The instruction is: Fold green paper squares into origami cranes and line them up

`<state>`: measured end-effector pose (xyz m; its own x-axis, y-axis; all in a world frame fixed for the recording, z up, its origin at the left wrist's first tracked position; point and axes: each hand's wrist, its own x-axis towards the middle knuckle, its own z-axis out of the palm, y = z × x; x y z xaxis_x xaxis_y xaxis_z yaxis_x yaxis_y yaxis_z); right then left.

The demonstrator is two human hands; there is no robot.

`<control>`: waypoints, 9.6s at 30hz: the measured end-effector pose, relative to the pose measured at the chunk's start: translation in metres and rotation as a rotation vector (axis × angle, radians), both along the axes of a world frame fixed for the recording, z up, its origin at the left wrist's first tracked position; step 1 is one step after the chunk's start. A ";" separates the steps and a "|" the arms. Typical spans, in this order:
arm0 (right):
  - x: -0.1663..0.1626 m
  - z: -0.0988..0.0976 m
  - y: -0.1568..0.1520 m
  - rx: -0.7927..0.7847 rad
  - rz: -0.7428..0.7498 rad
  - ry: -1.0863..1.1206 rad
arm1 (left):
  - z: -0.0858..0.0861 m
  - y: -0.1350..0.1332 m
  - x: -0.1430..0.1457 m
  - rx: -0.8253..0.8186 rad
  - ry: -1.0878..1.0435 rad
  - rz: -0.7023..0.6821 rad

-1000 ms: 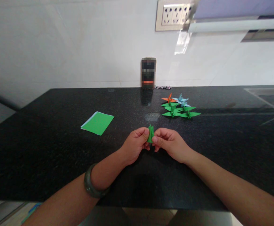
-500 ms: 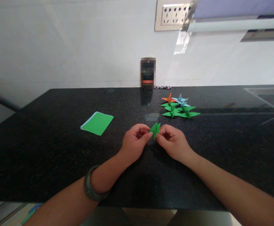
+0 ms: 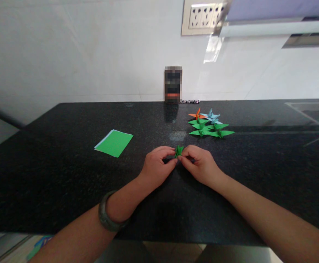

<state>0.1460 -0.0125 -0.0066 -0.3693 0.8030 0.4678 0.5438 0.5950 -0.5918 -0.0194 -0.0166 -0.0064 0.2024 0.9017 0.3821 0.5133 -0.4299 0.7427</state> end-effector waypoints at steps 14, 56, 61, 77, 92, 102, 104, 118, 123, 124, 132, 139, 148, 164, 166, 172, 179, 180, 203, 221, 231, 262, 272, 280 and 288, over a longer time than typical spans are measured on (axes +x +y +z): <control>0.016 0.005 0.010 0.152 0.185 -0.040 | 0.003 0.003 -0.006 0.276 0.075 -0.153; 0.019 0.001 0.008 -0.043 0.190 0.059 | 0.004 0.000 -0.004 0.235 0.018 -0.244; 0.015 -0.002 0.007 -0.338 0.120 0.233 | 0.002 0.001 -0.004 0.174 0.013 -0.206; 0.002 0.000 0.002 -0.774 0.054 0.605 | 0.004 -0.001 0.004 -0.583 -0.610 -0.123; -0.009 0.004 -0.003 -0.854 0.086 0.714 | 0.005 -0.002 0.002 -0.409 -0.232 -0.096; -0.004 0.004 0.000 -0.703 -0.016 0.621 | 0.003 -0.002 0.005 -0.747 -0.516 -0.238; -0.005 0.004 0.000 -0.680 -0.016 0.612 | 0.004 -0.003 0.004 -0.798 -0.509 -0.253; -0.003 0.004 -0.001 -0.680 0.015 0.611 | 0.011 -0.005 0.005 -0.716 -0.463 -0.220; -0.003 0.001 0.003 -0.699 0.056 0.674 | 0.008 -0.005 0.005 -0.744 -0.590 -0.151; -0.002 0.001 0.003 -0.686 0.053 0.656 | 0.007 -0.005 0.006 -0.759 -0.616 -0.157; -0.002 0.005 -0.002 -0.624 0.082 0.625 | 0.006 -0.003 0.004 -0.755 -0.696 -0.143; -0.004 0.004 -0.003 -0.646 0.112 0.748 | 0.004 -0.003 0.003 -0.885 -0.785 -0.243; -0.003 0.000 -0.003 -0.463 0.054 0.669 | 0.004 -0.003 0.005 -0.840 -0.805 -0.142; -0.006 0.002 -0.003 -0.114 -0.166 0.227 | 0.010 -0.004 0.008 -0.545 -0.524 -0.120; -0.007 0.000 -0.003 -0.168 -0.191 0.272 | 0.011 -0.005 0.008 -0.507 -0.489 -0.115; -0.007 0.000 -0.002 -0.200 -0.145 0.272 | 0.012 -0.005 0.008 -0.556 -0.470 -0.105; -0.004 0.001 -0.002 -0.216 -0.042 0.310 | 0.011 -0.005 0.008 -0.709 -0.559 -0.138; -0.002 0.002 -0.002 -0.172 -0.009 0.297 | 0.010 -0.005 0.008 -0.734 -0.578 -0.144; 0.013 0.012 0.000 0.041 0.327 -0.024 | 0.009 -0.003 0.003 -0.840 -0.689 -0.136; -0.003 0.009 -0.001 -0.751 0.132 0.532 | 0.009 -0.004 0.004 -0.658 -0.641 -0.156; -0.007 0.005 -0.007 -0.535 -0.030 0.393 | 0.009 -0.004 0.006 -0.613 -0.655 -0.135; -0.003 -0.002 -0.001 -0.191 -0.127 0.282 | 0.002 -0.002 0.007 -0.492 -0.363 -0.106; 0.011 0.012 -0.002 0.246 0.231 -0.069 | 0.005 -0.001 0.004 -0.839 -0.772 -0.092; 0.012 0.012 -0.002 0.156 0.203 -0.039 | 0.006 -0.001 0.002 -0.860 -0.707 -0.179; 0.009 0.009 -0.001 0.040 0.102 -0.010 | 0.005 -0.002 0.003 -0.783 -0.551 -0.179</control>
